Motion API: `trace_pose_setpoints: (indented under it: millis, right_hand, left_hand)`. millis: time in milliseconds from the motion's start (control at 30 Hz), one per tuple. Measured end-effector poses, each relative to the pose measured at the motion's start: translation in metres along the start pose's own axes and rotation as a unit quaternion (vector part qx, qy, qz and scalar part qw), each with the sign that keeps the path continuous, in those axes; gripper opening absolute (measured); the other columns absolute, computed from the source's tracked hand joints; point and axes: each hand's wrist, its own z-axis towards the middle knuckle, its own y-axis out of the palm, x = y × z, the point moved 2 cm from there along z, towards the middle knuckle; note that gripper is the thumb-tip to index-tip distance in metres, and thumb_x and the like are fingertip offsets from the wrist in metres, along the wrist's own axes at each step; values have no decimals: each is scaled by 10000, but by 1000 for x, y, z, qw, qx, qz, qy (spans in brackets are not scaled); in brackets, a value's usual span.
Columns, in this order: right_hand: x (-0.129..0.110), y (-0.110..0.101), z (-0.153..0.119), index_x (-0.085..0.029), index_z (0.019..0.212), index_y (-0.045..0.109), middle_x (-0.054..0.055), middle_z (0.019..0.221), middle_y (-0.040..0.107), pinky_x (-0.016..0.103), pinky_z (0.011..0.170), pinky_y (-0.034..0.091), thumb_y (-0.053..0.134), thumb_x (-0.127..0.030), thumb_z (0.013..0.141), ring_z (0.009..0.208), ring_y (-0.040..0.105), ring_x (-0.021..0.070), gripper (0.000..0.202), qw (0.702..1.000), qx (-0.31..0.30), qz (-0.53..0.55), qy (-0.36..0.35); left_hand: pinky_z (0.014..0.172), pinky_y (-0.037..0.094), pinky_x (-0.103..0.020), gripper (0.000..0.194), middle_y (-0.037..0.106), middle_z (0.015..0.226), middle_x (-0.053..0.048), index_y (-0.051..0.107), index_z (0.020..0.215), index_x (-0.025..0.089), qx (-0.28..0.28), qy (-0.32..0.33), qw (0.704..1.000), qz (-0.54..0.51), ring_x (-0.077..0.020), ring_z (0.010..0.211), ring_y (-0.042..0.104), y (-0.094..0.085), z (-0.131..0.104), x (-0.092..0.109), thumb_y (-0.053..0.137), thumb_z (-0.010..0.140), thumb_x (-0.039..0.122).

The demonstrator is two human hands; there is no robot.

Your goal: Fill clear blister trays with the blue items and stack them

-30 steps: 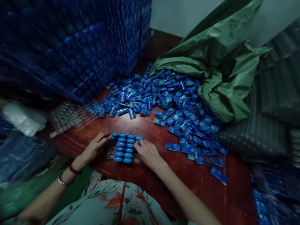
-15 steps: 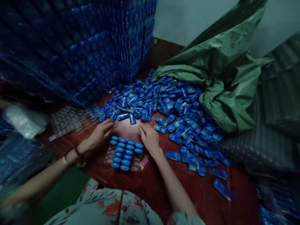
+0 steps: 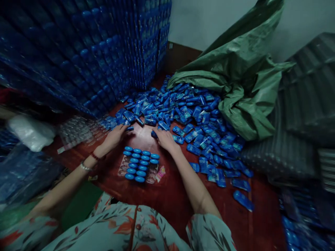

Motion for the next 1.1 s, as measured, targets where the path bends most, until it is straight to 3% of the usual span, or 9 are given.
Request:
trace_pose_setpoints:
  millis: [100, 200, 300, 400, 533, 667, 833, 967, 1100]
  right_hand:
    - [20, 15, -51, -190, 1225, 505, 92, 1176, 615, 358, 896, 438, 467, -227, 897, 1055, 579, 213, 333, 981, 111, 161, 2]
    - [29, 37, -107, -182, 1055, 585, 72, 1035, 656, 363, 835, 485, 522, -375, 859, 949, 610, 209, 282, 909, 251, 312, 116]
    - [10, 58, -145, -193, 1003, 579, 47, 929, 666, 302, 685, 530, 586, -393, 810, 768, 634, 168, 278, 850, 264, 428, 159]
    - [-23, 69, -156, -216, 1182, 492, 43, 925, 660, 252, 544, 525, 555, -338, 845, 604, 616, 123, 364, 820, 249, 489, 160]
    - [-53, 72, -147, -227, 1116, 573, 50, 940, 656, 312, 717, 552, 522, -269, 871, 779, 651, 167, 254, 865, 303, 385, 105]
    - [-54, 76, -145, -244, 1178, 573, 75, 997, 624, 331, 803, 534, 453, -144, 885, 923, 620, 176, 333, 916, 330, 229, -10]
    - [-42, 70, -146, -235, 1287, 503, 102, 1049, 590, 305, 784, 543, 377, -60, 864, 975, 603, 179, 474, 952, 270, 125, -66]
    - [-45, 53, -139, -210, 1278, 500, 90, 960, 589, 266, 714, 540, 367, -53, 860, 871, 609, 166, 466, 974, 197, 75, -82]
    - [-54, 43, -131, -202, 1193, 562, 76, 868, 595, 221, 604, 505, 392, -78, 863, 760, 600, 153, 392, 984, 145, -35, -100]
  left_hand:
    - [823, 469, -319, 278, 530, 1087, -89, 499, 1164, 178, 80, -33, 992, -92, -190, 950, 563, -17, -57, -9, 419, 898, 181]
    - [826, 481, -321, 250, 556, 1033, -67, 507, 1135, 190, 121, -82, 979, -138, -181, 925, 580, -26, -112, -5, 421, 901, 206]
    - [757, 506, -290, 228, 601, 952, -47, 513, 1091, 185, 126, -117, 968, -181, -173, 854, 604, -26, -143, 10, 497, 878, 262]
    - [736, 509, -269, 171, 609, 921, -39, 534, 1038, 191, 128, -91, 969, -188, -157, 824, 605, -17, -146, 26, 491, 882, 245]
    - [780, 494, -270, 290, 572, 1023, -80, 535, 1136, 204, 99, 29, 986, -133, -160, 926, 570, 1, -133, 35, 366, 910, 139]
    - [728, 484, -273, 382, 559, 961, -86, 477, 1247, 192, 75, 117, 986, -92, -164, 854, 527, 3, -122, 32, 347, 901, 96]
    - [741, 482, -309, 342, 565, 925, -91, 514, 1201, 177, 4, 171, 983, -72, -185, 836, 501, -10, -111, 31, 344, 908, 126]
    - [806, 477, -340, 318, 565, 941, -89, 541, 1127, 179, -51, 192, 979, -52, -189, 860, 501, -15, -103, 32, 326, 901, 115]
    - [815, 464, -358, 278, 562, 954, -95, 547, 1058, 171, -71, 215, 974, -24, -202, 869, 495, -17, -101, 36, 344, 884, 92]
